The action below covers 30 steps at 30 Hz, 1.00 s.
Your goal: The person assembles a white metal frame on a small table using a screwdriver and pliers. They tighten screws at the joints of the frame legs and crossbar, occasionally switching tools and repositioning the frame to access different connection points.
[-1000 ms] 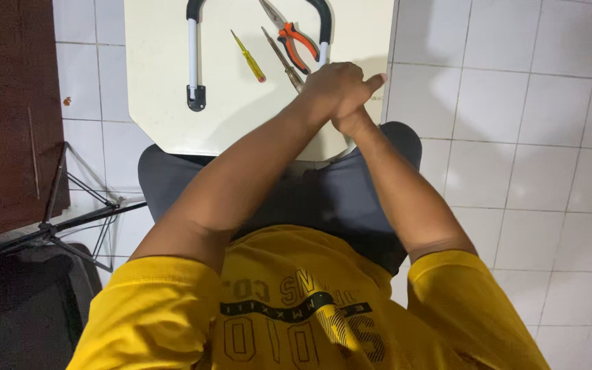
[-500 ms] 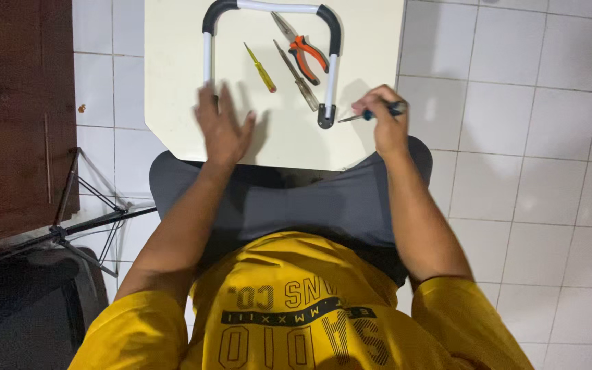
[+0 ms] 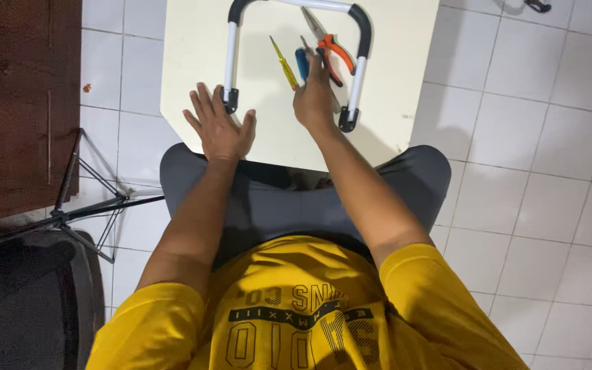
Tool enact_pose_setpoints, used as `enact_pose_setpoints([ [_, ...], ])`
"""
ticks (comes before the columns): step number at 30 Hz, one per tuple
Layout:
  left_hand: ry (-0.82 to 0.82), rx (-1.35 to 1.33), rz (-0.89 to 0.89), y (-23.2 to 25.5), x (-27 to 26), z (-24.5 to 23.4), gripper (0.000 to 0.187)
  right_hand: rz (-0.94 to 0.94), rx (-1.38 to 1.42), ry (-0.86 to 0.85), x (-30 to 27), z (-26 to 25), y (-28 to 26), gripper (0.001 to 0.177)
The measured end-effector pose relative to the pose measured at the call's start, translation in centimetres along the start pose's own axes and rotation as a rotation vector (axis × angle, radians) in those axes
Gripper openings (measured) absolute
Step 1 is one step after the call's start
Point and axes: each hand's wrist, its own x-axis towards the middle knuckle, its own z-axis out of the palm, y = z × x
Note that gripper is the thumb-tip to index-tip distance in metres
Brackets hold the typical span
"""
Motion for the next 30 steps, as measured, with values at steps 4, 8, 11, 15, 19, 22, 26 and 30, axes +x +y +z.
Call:
enact_pose_setpoints([
  [4, -0.024, -0.026, -0.026, 0.2, -0.4, -0.6, 0.088, -0.081, -0.186, 0.049, 1.4, 1.2, -1.0, 0.063],
  [8, -0.049, -0.046, -0.046, 0.7, -0.2, -0.9, 0.088, -0.179, -0.362, 0.042, 0.7, 1.4, -2.9, 0.037],
  [11, -0.051, -0.017, -0.045, 0.4, -0.2, -0.7, 0.088, -0.301, -0.456, 0.127, 0.1, 1.7, -3.4, 0.044],
  [15, -0.035, -0.003, -0.022, 0.1, -0.1, -0.2, 0.089, -0.135, -0.463, 0.060, 0.5, 1.5, -3.4, 0.036],
  [19, -0.014, -0.009, -0.009, 0.0, -0.3, -0.1, 0.088, -0.152, -0.188, 0.093, 0.0, -1.1, -4.0, 0.016],
  [22, -0.024, -0.032, -0.013, -0.2, -0.3, 0.0, 0.087, -0.243, 0.088, 0.108, -2.2, -4.3, -5.0, 0.015],
  [26, -0.013, -0.013, 0.002, -0.4, -0.3, 0.2, 0.086, -0.122, 0.339, 0.010, -5.5, -7.8, -6.7, 0.010],
  [30, -0.021, -0.027, 0.000, -0.2, -0.4, 0.0, 0.086, 0.187, 0.722, -0.178, -6.9, -10.0, -8.0, 0.002],
])
